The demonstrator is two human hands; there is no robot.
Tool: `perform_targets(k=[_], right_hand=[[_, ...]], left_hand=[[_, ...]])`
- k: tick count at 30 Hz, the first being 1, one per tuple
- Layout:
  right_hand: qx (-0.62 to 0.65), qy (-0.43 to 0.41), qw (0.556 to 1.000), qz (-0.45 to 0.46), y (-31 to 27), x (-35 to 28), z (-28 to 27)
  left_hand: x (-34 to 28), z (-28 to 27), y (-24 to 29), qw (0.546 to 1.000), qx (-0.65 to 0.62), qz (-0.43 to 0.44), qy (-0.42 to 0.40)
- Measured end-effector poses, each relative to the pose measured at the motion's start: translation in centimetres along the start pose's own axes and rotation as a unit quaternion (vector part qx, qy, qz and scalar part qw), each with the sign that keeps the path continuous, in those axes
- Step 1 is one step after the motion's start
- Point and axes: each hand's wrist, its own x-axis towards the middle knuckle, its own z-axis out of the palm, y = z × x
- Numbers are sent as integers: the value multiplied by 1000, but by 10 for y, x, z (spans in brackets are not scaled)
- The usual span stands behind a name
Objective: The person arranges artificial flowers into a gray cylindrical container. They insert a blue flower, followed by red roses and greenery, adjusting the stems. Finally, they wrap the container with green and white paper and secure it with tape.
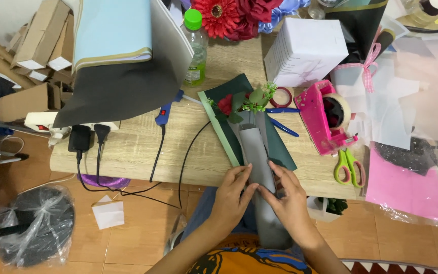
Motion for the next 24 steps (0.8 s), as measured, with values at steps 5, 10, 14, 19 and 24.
perform_targets(k=[5, 10, 14, 19, 24], right_hand=[[-19, -37, 998, -49, -11, -1, -9], [-102, -45, 993, -42, -18, 0, -12], [-184, -10, 982, -52, -13, 3, -12], [-218, 24, 974, -60, -14, 8, -19], [-214, 30, 976, -12, -2, 14, -30]], left_hand=[[2, 1, 4, 999, 23, 16, -26], [5, -2, 9, 999, 11, 37, -27], [5, 2, 7, 992, 108, 65, -13], [20, -2, -4, 977, 173, 125, -9], [66, -16, -9, 914, 323, 245, 1]])
